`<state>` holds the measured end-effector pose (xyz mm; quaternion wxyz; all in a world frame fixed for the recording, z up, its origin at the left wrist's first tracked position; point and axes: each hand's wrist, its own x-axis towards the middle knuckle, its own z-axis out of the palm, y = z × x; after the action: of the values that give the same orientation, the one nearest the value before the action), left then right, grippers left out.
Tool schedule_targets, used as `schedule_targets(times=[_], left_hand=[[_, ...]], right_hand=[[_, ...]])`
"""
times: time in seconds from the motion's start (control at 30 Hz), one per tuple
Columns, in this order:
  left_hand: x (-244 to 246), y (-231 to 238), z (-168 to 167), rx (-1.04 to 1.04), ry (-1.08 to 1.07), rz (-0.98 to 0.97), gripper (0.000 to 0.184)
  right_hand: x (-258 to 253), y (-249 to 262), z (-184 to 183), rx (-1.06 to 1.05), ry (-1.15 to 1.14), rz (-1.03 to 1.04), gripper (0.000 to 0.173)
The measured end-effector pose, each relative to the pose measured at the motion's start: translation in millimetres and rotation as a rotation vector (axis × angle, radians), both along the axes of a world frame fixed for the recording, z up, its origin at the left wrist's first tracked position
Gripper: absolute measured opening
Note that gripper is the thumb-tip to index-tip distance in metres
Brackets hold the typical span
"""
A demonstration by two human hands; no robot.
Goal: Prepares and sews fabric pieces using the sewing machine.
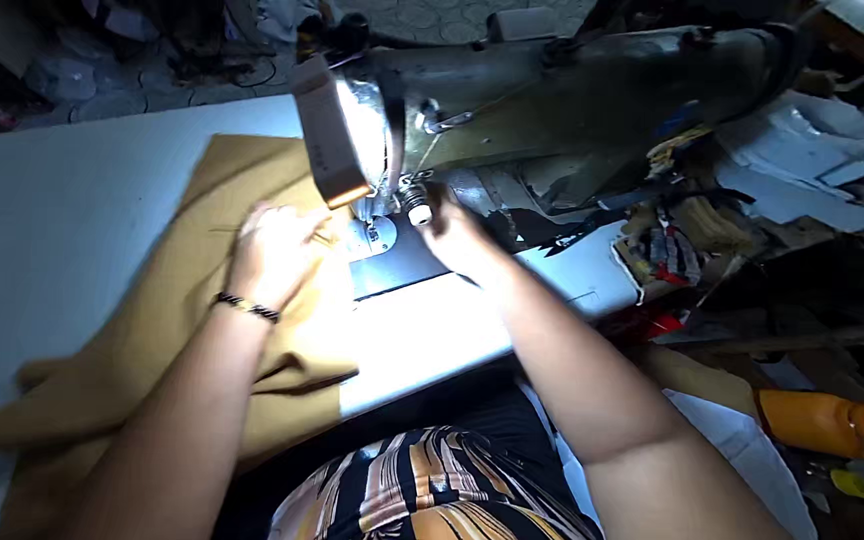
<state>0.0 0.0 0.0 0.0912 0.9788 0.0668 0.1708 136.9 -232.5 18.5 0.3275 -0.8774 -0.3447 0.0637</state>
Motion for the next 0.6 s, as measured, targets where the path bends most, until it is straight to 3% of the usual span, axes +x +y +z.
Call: schedule_targets(times=[0.07,0.13,0.2,0.27,0.3,0.33,0.4,0.43,0.5,0.6], left_hand=[[-34,32,1,-0.034,0.205,0.224,0.067],[-59,52,0,-0.096,0.331,0.393,0.076],[-71,55,-3,-0.110,0.378,0.484,0.077],[-66,50,1,-0.119,0.376,0.507,0.077],[-63,44,2,-0.122,0.382,0.506,0.076],[-60,36,3,-0.122,0.399,0.504,0.076],[-51,15,5,-0.107,0.438,0.483,0.074],[-46,3,6,-0.092,0.460,0.471,0.073],[-36,-22,9,-0.075,0.537,0.469,0.073],[-34,-36,13,-0.063,0.644,0.469,0.077]], right_hand=[[11,-69,-2,-0.102,-0.130,-0.209,0.036],[21,-130,-17,-0.151,-0.187,-0.363,0.031],[8,-158,-28,-0.052,-0.235,-0.352,0.032],[-29,-149,-25,0.169,-0.237,-0.102,0.021],[-59,-139,-23,0.218,-0.109,0.114,0.019],[-90,-123,-22,0.158,0.100,0.376,0.024],[-135,-73,-24,-0.238,0.449,0.814,0.039],[-152,-46,-39,-0.321,0.498,0.902,0.049],[-174,-9,-77,-0.227,0.591,0.922,0.058],[-194,9,-96,-0.070,0.620,0.899,0.039]])
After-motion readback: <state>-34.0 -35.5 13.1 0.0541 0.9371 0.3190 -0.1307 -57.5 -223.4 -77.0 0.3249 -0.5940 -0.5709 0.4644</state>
